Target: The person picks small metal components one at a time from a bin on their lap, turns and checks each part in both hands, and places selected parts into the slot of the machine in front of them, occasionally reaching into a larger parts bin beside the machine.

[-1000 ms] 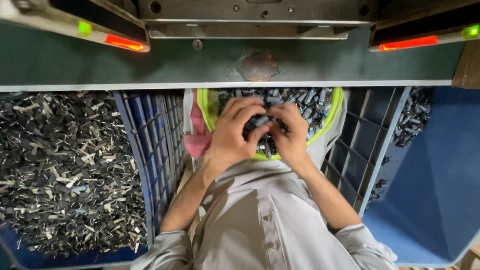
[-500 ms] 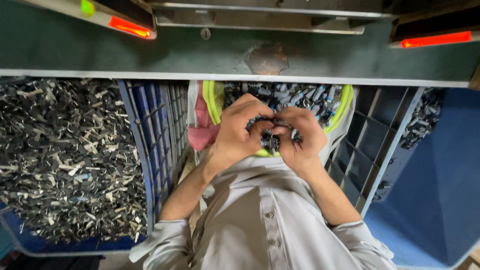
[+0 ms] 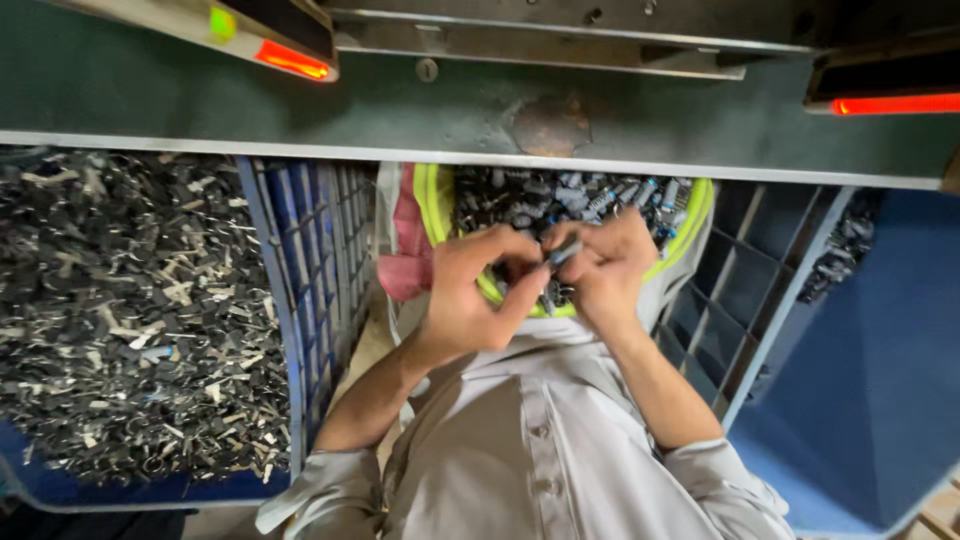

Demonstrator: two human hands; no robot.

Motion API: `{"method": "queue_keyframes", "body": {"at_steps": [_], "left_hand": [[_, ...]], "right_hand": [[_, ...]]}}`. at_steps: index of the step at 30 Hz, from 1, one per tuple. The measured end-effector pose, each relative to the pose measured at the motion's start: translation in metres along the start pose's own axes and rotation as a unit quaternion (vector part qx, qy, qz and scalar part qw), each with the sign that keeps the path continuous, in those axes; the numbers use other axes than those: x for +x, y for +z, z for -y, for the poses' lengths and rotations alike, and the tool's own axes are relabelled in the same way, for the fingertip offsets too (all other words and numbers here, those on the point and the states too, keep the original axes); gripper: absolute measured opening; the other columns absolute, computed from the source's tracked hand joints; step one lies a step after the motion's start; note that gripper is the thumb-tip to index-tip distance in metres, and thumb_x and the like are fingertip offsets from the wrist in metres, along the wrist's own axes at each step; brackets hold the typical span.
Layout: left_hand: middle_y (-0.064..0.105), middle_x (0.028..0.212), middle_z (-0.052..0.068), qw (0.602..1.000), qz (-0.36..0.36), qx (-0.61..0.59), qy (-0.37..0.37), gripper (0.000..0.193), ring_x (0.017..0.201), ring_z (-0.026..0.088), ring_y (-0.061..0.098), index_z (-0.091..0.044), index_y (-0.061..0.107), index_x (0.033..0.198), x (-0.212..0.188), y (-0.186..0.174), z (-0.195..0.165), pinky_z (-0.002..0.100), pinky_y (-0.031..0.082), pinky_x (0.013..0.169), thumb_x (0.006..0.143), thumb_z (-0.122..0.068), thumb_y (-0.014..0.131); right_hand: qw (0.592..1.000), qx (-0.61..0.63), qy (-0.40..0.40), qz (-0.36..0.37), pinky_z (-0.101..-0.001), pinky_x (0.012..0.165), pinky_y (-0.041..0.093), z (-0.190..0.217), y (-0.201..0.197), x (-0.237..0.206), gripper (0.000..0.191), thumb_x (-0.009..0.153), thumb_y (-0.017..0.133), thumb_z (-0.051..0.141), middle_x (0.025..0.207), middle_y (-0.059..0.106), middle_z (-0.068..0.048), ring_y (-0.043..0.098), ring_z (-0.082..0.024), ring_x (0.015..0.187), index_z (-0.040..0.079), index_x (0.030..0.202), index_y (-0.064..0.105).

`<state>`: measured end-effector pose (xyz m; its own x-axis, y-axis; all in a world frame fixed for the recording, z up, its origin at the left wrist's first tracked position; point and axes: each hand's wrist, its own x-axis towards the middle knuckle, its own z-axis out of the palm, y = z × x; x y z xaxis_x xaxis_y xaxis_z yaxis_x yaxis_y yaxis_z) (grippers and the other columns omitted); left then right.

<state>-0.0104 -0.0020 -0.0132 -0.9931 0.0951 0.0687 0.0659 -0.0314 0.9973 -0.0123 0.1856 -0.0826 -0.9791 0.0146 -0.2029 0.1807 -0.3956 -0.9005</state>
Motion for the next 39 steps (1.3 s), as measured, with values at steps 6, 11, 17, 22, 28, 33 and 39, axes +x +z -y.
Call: {"method": "queue_keyframes", "body": {"at_steps": [6, 11, 17, 22, 28, 33, 39], "left_hand": [[0.068, 0.089, 0.010, 0.994, -0.065, 0.087, 0.035, 0.012, 0.080, 0.020, 0.067, -0.001, 0.066, 0.095, -0.011, -0.013, -0.017, 0.029, 0.049, 0.068, 0.084, 0.002, 0.070], [0.074, 0.103, 0.010, 0.984, -0.064, -0.099, -0.130, 0.019, 0.095, 0.016, 0.070, 0.000, 0.064, 0.110, -0.012, -0.005, 0.021, 0.028, 0.055, 0.084, 0.095, 0.001, 0.052], [0.071, 0.103, 0.012, 0.961, -0.010, -0.266, -0.070, 0.042, 0.092, 0.015, 0.068, 0.001, 0.059, 0.103, -0.040, 0.007, 0.046, 0.029, 0.056, 0.084, 0.108, -0.041, 0.059], [0.069, 0.096, 0.013, 0.957, -0.030, -0.266, -0.114, 0.050, 0.082, 0.016, 0.065, 0.001, 0.059, 0.098, -0.042, 0.000, 0.053, 0.029, 0.053, 0.075, 0.106, -0.048, 0.056], [0.063, 0.086, 0.010, 0.963, -0.059, -0.263, -0.024, 0.037, 0.072, 0.014, 0.057, 0.000, 0.058, 0.093, -0.027, -0.011, 0.042, 0.027, 0.046, 0.065, 0.108, -0.033, 0.062], [0.062, 0.096, 0.013, 0.969, -0.106, -0.223, 0.003, 0.020, 0.080, 0.017, 0.057, 0.001, 0.058, 0.103, -0.017, -0.009, 0.024, 0.027, 0.047, 0.071, 0.105, -0.016, 0.069], [0.060, 0.117, 0.018, 0.990, -0.087, -0.068, 0.089, 0.030, 0.100, 0.022, 0.063, 0.000, 0.053, 0.120, -0.005, 0.005, 0.019, 0.028, 0.055, 0.079, 0.097, -0.003, 0.072]], "right_hand": [[0.965, 0.177, 0.192, -0.028, -0.0271, 0.061, 0.050, 0.030, 0.017, 0.016, 0.045, 0.075, 0.051, -0.021, 0.088, 0.062, -0.015, 0.061, -0.022, 0.074, 0.011, 0.105, 0.044], [0.960, -0.083, -0.256, 0.074, -0.0323, 0.069, 0.058, 0.102, 0.078, 0.072, 0.036, 0.095, 0.059, -0.020, 0.090, 0.062, -0.016, 0.065, -0.022, 0.085, 0.009, 0.112, 0.046], [0.758, -0.441, -0.479, 0.047, -0.0284, 0.081, 0.065, 0.131, 0.107, 0.147, 0.035, 0.089, 0.066, -0.025, 0.111, 0.062, -0.019, 0.064, -0.031, 0.102, 0.002, 0.110, 0.064], [0.665, -0.541, -0.505, 0.106, -0.0445, 0.091, 0.049, 0.139, 0.100, 0.151, 0.028, 0.089, 0.078, -0.014, 0.107, 0.076, -0.002, 0.064, -0.030, 0.100, 0.005, 0.108, 0.070], [0.666, -0.515, -0.534, 0.077, -0.0461, 0.092, 0.050, 0.145, 0.079, 0.076, 0.015, 0.083, 0.069, 0.010, 0.110, 0.073, -0.005, 0.067, -0.032, 0.101, 0.013, 0.098, 0.072], [0.922, -0.276, -0.186, 0.197, -0.0401, 0.089, 0.055, 0.059, 0.057, 0.017, 0.022, 0.087, 0.067, 0.004, 0.115, 0.069, -0.017, 0.068, -0.031, 0.105, -0.005, 0.107, 0.063], [0.931, -0.305, -0.189, 0.065, -0.0254, 0.073, 0.060, 0.028, 0.032, -0.011, 0.031, 0.081, 0.061, -0.025, 0.107, 0.075, -0.017, 0.073, -0.017, 0.090, 0.001, 0.098, 0.060]]}}
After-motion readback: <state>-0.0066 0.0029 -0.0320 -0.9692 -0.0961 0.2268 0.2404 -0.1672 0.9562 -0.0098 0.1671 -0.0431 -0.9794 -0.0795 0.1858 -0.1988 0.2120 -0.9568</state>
